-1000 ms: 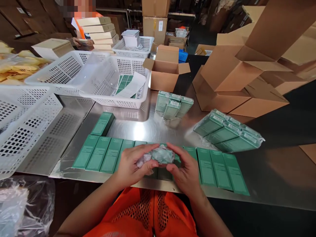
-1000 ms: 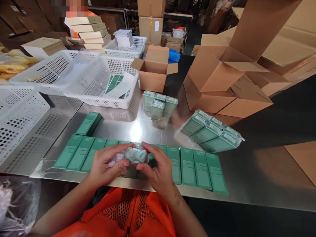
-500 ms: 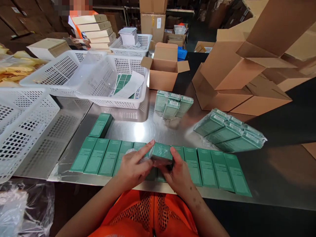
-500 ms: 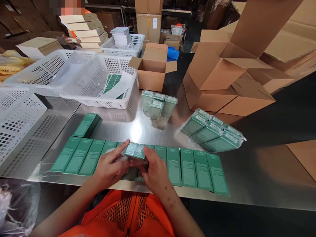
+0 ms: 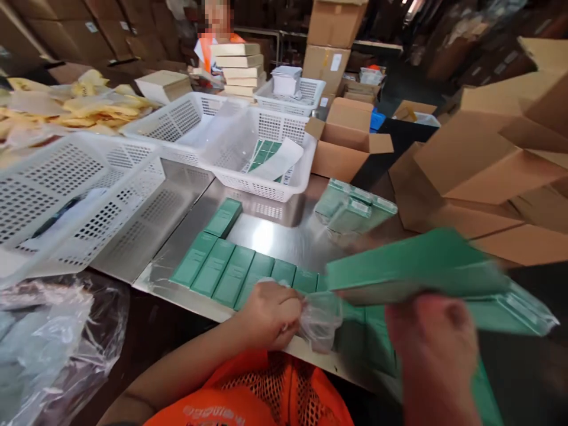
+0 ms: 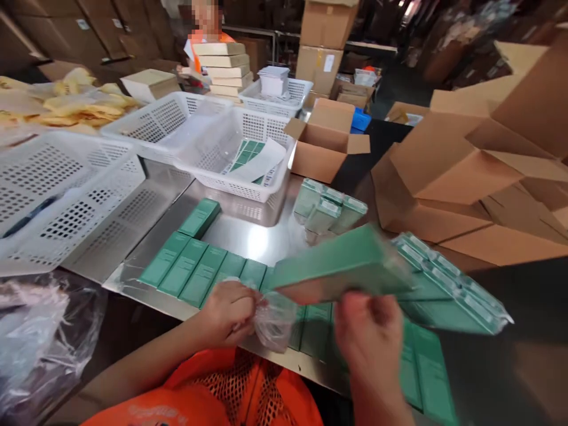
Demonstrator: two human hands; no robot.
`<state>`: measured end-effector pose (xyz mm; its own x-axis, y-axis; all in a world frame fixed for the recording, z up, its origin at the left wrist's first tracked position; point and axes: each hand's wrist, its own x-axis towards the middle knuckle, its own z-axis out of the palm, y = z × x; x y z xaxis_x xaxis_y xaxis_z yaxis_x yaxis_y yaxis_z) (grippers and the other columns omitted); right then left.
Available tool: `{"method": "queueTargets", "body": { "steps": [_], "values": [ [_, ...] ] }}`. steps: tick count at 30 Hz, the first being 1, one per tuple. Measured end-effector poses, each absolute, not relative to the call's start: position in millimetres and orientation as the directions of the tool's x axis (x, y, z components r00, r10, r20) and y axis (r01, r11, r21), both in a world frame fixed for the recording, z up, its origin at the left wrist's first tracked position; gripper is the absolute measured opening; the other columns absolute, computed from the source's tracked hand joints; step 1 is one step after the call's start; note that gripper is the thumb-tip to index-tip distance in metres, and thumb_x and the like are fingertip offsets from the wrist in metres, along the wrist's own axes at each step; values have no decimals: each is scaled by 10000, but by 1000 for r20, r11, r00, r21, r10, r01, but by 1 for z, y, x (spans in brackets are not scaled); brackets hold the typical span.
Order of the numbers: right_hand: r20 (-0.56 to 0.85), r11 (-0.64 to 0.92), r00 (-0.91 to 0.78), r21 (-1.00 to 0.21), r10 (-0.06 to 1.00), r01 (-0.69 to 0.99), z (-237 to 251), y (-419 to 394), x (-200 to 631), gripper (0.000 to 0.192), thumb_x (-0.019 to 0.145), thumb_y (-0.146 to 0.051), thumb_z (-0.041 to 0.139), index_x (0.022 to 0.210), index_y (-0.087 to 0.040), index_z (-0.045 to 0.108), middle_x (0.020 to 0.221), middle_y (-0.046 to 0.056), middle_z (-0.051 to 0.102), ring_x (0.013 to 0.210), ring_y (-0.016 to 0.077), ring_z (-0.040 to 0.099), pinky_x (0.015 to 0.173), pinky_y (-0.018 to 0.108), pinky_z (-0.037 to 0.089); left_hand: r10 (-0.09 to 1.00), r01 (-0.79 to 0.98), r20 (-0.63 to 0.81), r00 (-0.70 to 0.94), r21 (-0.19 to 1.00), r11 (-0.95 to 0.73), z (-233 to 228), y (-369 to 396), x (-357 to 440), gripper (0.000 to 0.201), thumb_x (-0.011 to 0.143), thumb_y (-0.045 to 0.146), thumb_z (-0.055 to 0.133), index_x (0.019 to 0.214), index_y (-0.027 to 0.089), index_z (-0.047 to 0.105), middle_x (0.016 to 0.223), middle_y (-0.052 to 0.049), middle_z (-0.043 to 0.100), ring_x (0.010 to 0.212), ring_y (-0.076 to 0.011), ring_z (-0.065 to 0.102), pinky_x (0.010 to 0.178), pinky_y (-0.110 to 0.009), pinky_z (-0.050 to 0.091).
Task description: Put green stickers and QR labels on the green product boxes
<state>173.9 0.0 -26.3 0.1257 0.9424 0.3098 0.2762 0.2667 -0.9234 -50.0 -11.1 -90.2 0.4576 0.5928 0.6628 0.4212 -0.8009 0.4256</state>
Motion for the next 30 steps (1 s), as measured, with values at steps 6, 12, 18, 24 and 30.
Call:
{"method": "queueTargets", "body": {
  "steps": [6,12,18,24,30],
  "values": [
    [-176,-179,-84,-983,981,-35,-23,84,79,529,793,-516,707,1192,-338,408,890,-34,664,677,188,692,562,346,603,609,128,738,289,601,-789,-94,-38,-69,175,735,114,515,698,232,390,795,-24,750,697,-169,725,582,-284,495],
    [-311,-225,-158,-885,937,407,-81,154,-16,453,964,-378,511,1357,-272,313,1061,62,707,790,209,734,694,396,614,635,-4,734,240,655,-755,-97,-58,-89,196,888,308,403,908,226,580,514,20,557,405,-132,507,456,-306,320],
    [-247,-31,-203,-703,948,710,-98,177,-19,548,881,-406,666,1319,-116,508,955,147,745,1108,325,671,974,428,483,674,104,719,171,667,-738,-108,-61,-107,404,892,424,431,559,237,299,422,28,277,373,-133,284,442,-354,154],
    [-265,73,-294,-617,918,784,-107,171,-21,570,922,-461,598,1333,-79,496,804,86,756,915,270,716,825,346,518,692,207,690,213,660,-722,-114,-53,-106,538,679,332,637,559,233,121,426,48,311,362,-98,286,415,-332,171],
    [-154,175,-310,-562,938,808,-90,152,-12,756,912,-504,583,1480,-54,364,1062,170,722,1049,325,661,891,409,505,664,114,680,310,667,-736,-101,-51,-109,244,668,103,512,577,218,317,894,-5,759,553,-132,626,467,-332,348]
  ]
}}
